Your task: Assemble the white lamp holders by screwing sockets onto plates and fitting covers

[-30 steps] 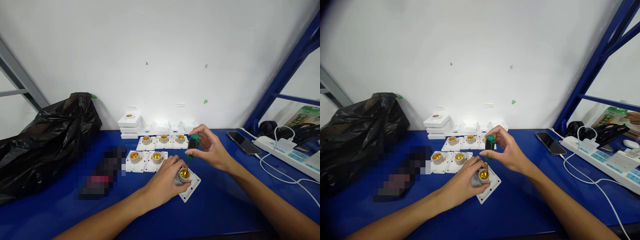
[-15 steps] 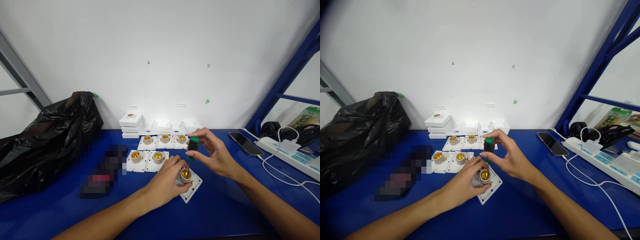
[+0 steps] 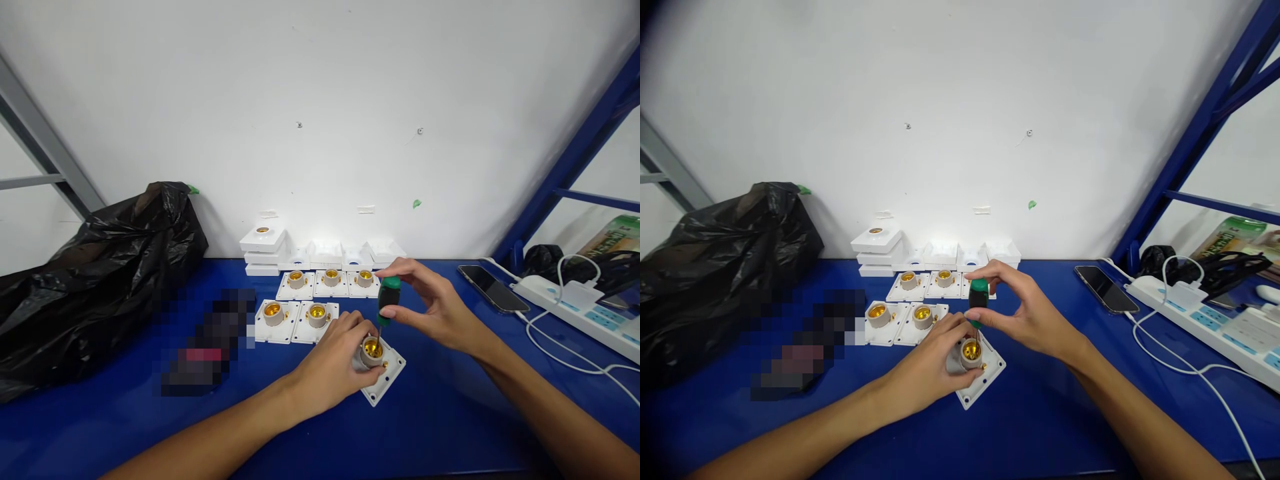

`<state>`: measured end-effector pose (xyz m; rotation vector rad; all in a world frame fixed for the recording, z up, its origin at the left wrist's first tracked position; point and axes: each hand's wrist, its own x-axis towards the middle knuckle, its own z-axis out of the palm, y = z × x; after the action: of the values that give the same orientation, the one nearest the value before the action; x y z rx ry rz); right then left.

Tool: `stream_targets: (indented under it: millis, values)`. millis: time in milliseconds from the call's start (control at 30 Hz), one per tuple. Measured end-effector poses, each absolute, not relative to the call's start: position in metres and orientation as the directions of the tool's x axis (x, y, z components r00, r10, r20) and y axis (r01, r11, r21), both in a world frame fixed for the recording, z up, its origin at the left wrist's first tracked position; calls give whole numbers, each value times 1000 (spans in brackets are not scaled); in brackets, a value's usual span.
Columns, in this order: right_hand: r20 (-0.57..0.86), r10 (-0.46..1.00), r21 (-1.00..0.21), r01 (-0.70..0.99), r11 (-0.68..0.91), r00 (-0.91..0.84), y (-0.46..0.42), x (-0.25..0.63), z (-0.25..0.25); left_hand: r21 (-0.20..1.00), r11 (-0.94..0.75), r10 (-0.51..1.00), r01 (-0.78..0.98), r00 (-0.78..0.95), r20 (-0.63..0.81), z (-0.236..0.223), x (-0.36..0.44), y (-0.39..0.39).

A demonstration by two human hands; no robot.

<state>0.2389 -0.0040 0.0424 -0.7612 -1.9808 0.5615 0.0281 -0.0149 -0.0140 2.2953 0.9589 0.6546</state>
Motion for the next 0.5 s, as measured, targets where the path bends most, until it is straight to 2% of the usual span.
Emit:
stream_targets:
  millis: [133,333,500]
  values:
    - [634,682,-664,195,722,-366,0,241,43,657,-585,749,476,629,210,-17,28,-14]
    - [438,759,-849,56,525,-483,0,246,49,661,-587,744,468,634,212,-20,27,-13]
    - [523,744,-808,35,588,-416,4,242,42,661,-586,744,468,635,210,-19,28,-13]
